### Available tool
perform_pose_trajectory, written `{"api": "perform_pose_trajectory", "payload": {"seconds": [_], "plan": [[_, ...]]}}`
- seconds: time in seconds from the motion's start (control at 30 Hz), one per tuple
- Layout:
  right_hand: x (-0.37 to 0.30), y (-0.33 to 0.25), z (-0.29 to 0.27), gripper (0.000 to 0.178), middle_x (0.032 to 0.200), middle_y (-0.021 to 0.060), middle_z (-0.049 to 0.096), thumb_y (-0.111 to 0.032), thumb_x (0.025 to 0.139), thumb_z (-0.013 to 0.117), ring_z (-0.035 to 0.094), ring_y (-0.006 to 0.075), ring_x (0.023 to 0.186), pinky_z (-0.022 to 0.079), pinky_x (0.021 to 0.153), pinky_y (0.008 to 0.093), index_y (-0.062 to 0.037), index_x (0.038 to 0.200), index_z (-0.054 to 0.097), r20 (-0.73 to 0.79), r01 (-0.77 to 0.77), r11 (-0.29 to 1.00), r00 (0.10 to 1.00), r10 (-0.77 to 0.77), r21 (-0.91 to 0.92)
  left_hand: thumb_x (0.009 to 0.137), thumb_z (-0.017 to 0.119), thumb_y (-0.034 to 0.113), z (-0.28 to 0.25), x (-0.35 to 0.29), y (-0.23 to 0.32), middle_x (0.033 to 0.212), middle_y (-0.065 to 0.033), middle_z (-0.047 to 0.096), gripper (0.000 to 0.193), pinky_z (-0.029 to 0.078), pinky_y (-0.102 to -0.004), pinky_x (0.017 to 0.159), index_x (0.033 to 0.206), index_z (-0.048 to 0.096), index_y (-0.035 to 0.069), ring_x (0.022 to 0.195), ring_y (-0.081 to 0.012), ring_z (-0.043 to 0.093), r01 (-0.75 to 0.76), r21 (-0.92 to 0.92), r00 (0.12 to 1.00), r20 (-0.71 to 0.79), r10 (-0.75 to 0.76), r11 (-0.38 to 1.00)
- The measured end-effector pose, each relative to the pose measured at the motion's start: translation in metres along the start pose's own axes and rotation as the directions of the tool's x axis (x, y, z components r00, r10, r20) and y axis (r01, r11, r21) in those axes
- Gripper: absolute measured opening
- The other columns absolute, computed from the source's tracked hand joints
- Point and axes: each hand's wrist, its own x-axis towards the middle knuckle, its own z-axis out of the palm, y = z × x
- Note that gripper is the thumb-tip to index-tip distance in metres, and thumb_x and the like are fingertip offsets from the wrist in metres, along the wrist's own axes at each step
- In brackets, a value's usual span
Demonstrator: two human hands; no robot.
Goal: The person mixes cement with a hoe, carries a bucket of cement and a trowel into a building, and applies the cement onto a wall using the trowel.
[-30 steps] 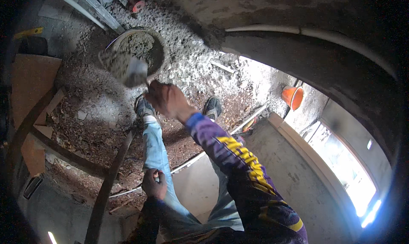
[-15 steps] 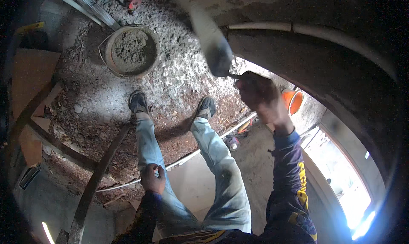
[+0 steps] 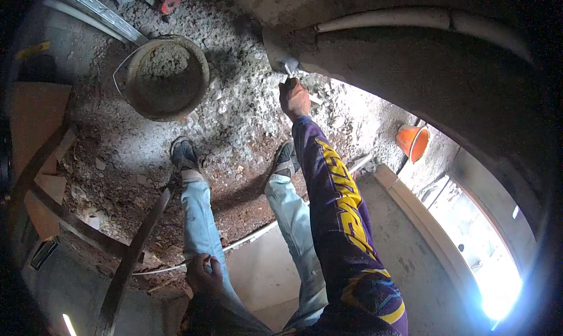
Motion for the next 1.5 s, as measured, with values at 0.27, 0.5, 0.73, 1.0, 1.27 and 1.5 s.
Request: {"api": "perform_pose_trajectory", "payload": {"seconds": [0.27,0.5,0.73,1.0,1.27,1.5], "plan": [[-0.013,-0.022,-0.05,0.033,0.082,0.0204,0.065,-0.038,0.09,0.059,0.063,0.0404,0.081,0.048,0.068,0.0471,-0.0052,0.091,0.061,-0.006,0.101,0.995,0.995,-0.101,0.002,0.076,0.068,0.013,-0.003,0.002,0.002,0.08,-0.0122,0.064,0.013,0.051,-0.0419,0.07,0.081,0.06,0.005,0.078,-0.0319,0.063,-0.046,0.033,0.999,-0.012,0.046,0.998],[-0.03,-0.058,-0.091,0.034,0.08,0.0223,0.064,-0.037,0.092,0.055,0.063,0.0405,0.077,0.049,0.068,0.047,-0.0031,0.09,0.059,0.048,0.133,0.983,0.991,-0.128,-0.125,0.08,0.067,0.016,-0.013,0.006,0.006,0.082,-0.012,0.065,0.013,0.051,-0.0406,0.07,0.086,0.062,0.005,0.078,-0.0314,0.063,-0.055,-0.055,0.998,0.024,0.056,0.997],[-0.044,-0.072,-0.131,0.038,0.083,0.0238,0.065,-0.039,0.093,0.053,0.064,0.0412,0.079,0.049,0.069,0.0467,-0.002,0.094,0.062,0.104,0.067,0.996,0.993,-0.061,-0.06,0.08,0.068,0.015,-0.012,0.005,0.004,0.081,-0.0106,0.065,0.012,0.052,-0.0403,0.07,0.085,0.063,0.005,0.078,-0.0304,0.064,-0.033,-0.039,0.999,0.027,0.034,0.999],[-0.069,-0.105,-0.195,0.043,0.071,0.0202,0.061,-0.041,0.094,0.054,0.058,0.0336,0.062,0.046,0.062,0.0426,0.0014,0.093,0.06,0.145,0.07,0.997,0.987,-0.065,-0.029,0.081,0.066,0.019,-0.022,0.009,0.001,0.081,-0.0107,0.066,0.013,0.05,-0.0425,0.07,0.082,0.063,0.006,0.076,-0.0314,0.064,-0.012,-0.016,0.999,0.03,0.012,1.0],[-0.153,-0.161,-0.233,0.025,0.078,0.0183,0.065,-0.023,0.094,0.053,0.064,0.0258,0.066,0.051,0.061,0.0402,-0.0023,0.105,0.061,0.348,0.155,0.98,0.918,-0.19,0.126,0.082,0.064,0.024,-0.039,0.014,-0.001,0.084,-0.0129,0.066,0.019,0.05,-0.0428,0.073,0.083,0.061,0.005,0.08,-0.0331,0.064,0.005,-0.007,0.989,0.146,-0.004,1.0],[-0.214,-0.205,-0.221,0.022,0.087,0.0142,0.065,-0.018,0.093,0.051,0.064,0.0276,0.069,0.055,0.07,0.0394,-0.0026,0.104,0.062,0.867,-0.391,0.851,0.48,-0.136,0.35,0.083,0.062,0.026,-0.041,0.017,0.002,0.083,-0.0118,0.066,0.019,0.05,-0.0446,0.075,0.083,0.062,0.007,0.081,-0.0334,0.064,-0.044,-0.008,0.99,0.132,0.045,0.999]]}}
